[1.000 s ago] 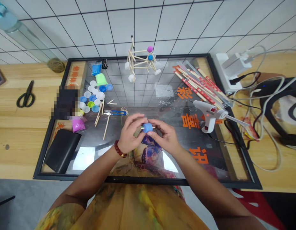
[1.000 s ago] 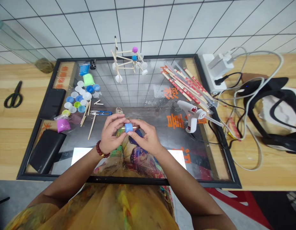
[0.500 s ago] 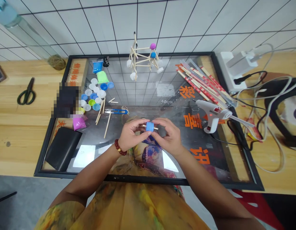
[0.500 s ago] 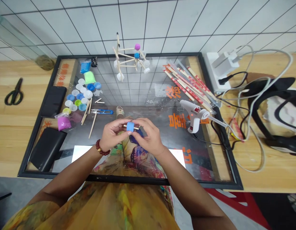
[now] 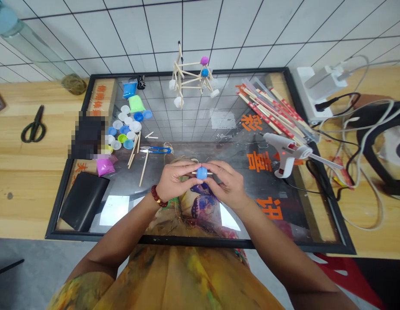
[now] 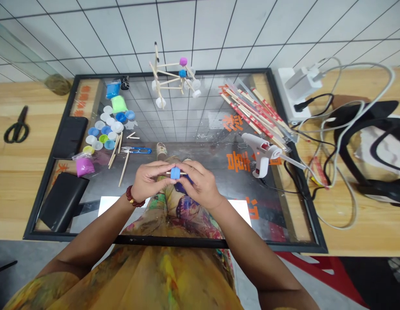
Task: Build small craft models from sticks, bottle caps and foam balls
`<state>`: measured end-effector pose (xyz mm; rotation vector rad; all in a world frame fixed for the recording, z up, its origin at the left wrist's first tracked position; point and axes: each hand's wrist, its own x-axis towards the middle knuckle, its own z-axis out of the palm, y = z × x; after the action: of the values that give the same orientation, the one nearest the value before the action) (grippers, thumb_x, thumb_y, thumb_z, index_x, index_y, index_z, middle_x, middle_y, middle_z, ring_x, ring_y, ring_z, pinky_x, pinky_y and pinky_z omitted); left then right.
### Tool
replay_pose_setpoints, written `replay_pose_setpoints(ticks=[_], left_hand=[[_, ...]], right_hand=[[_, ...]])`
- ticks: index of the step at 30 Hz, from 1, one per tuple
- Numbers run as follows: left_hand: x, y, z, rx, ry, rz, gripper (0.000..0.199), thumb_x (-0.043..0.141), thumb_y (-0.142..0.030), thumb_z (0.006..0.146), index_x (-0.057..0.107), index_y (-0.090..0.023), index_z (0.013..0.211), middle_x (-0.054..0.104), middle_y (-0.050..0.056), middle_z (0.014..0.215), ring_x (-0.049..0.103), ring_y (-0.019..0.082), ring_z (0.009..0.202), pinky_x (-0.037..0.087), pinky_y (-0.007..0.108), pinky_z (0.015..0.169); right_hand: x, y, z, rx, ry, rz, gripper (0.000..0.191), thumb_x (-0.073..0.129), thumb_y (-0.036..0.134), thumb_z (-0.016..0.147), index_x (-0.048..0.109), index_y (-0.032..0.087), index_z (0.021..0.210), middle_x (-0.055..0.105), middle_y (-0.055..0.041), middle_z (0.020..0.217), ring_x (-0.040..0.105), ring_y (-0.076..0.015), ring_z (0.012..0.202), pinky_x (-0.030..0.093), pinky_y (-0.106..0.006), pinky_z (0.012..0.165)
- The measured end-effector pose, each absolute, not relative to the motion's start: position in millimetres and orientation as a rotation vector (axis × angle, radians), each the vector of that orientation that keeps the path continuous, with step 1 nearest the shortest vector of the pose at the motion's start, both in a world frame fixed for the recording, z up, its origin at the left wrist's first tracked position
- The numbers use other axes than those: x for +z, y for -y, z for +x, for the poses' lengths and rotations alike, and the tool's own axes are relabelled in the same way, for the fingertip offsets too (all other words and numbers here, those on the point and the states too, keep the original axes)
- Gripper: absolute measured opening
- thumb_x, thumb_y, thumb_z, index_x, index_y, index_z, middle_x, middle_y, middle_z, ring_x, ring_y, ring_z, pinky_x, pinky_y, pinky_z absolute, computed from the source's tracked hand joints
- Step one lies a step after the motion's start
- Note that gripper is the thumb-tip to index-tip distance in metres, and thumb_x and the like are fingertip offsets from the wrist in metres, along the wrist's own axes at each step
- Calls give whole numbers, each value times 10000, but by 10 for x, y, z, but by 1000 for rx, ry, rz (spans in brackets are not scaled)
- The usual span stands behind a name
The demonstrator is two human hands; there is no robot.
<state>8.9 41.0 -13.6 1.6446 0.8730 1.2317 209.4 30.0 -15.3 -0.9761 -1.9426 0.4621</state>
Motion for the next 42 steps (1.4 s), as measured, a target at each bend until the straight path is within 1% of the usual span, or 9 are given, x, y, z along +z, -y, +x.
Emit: replay_pose_setpoints(ticks=[6, 9, 13, 21, 25, 30, 35, 39, 42], left_hand=[[-123, -381, 142, 1203, -941, 1572, 347, 836, -287, 769, 787, -218, 1105, 778, 72, 978, 745, 146, 793, 632, 225, 700], [-115, -371, 156, 1197, -946, 1548, 333, 832, -298, 776, 781, -207, 1092, 769, 65, 961, 734, 144, 793, 618, 227, 708], [-136, -363, 161, 1196, -904, 1480, 330, 806, -326, 804, 762, -202, 1107, 752, 72, 1018, 730, 157, 843, 616, 252, 743], [-197, -324, 179, 1136, -953, 1332, 329, 827, -290, 767, 735, -156, 1052, 735, 78, 1002, 713, 147, 824, 611, 249, 770], [-236, -327, 193, 1112, -1001, 1211, 365, 864, -276, 714, 734, -161, 1036, 751, 78, 1020, 729, 164, 862, 624, 277, 811], [-205, -360, 196, 1092, -966, 1141, 587, 922, -288, 639, 718, -198, 1181, 764, 92, 1100, 736, 194, 952, 629, 304, 843], [-188, -360, 188, 1103, -1017, 1182, 380, 864, -321, 727, 775, -186, 1070, 786, 82, 1007, 743, 179, 875, 630, 315, 832], [-199, -339, 214, 1172, -1087, 1299, 332, 842, -305, 745, 792, -194, 1054, 765, 98, 1090, 738, 181, 892, 630, 305, 814], [-195, -400, 225, 1191, -1099, 1273, 347, 849, -310, 733, 792, -200, 1057, 773, 85, 1042, 734, 175, 878, 623, 313, 836]], right_hand=[[-181, -308, 2119, 441, 1938, -964, 375, 660, 233, 927, 677, 267, 1300, 735, -91, 1121, 732, -208, 980, 632, -344, 860], [-152, -327, 2117, 491, 1923, -944, 359, 651, 253, 935, 687, 264, 1292, 737, -91, 1110, 732, -208, 970, 629, -349, 856], [-124, -350, 2109, 551, 1887, -898, 375, 669, 236, 926, 684, 266, 1300, 732, -88, 1088, 726, -197, 957, 622, -329, 839], [-202, -341, 2078, 501, 1921, -876, 463, 665, 167, 915, 644, 299, 1358, 724, -78, 1110, 725, -191, 986, 623, -327, 871], [-230, -342, 2064, 442, 1959, -901, 479, 620, 144, 932, 621, 310, 1381, 715, -74, 1142, 718, -190, 1019, 621, -328, 880], [-192, -342, 2059, 428, 1909, -961, 428, 627, 170, 930, 647, 298, 1337, 711, -80, 1127, 716, -199, 1003, 623, -344, 873], [-206, -341, 2039, 399, 1885, -970, 383, 645, 172, 914, 677, 277, 1280, 722, -83, 1105, 722, -200, 985, 625, -344, 860], [-270, -347, 2006, 380, 1883, -986, 344, 631, 186, 917, 694, 273, 1244, 730, -79, 1094, 728, -201, 968, 628, -351, 850], [-274, -400, 2004, 373, 1862, -1018, 336, 620, 200, 922, 693, 262, 1244, 727, -90, 1113, 722, -207, 997, 620, -367, 876]])
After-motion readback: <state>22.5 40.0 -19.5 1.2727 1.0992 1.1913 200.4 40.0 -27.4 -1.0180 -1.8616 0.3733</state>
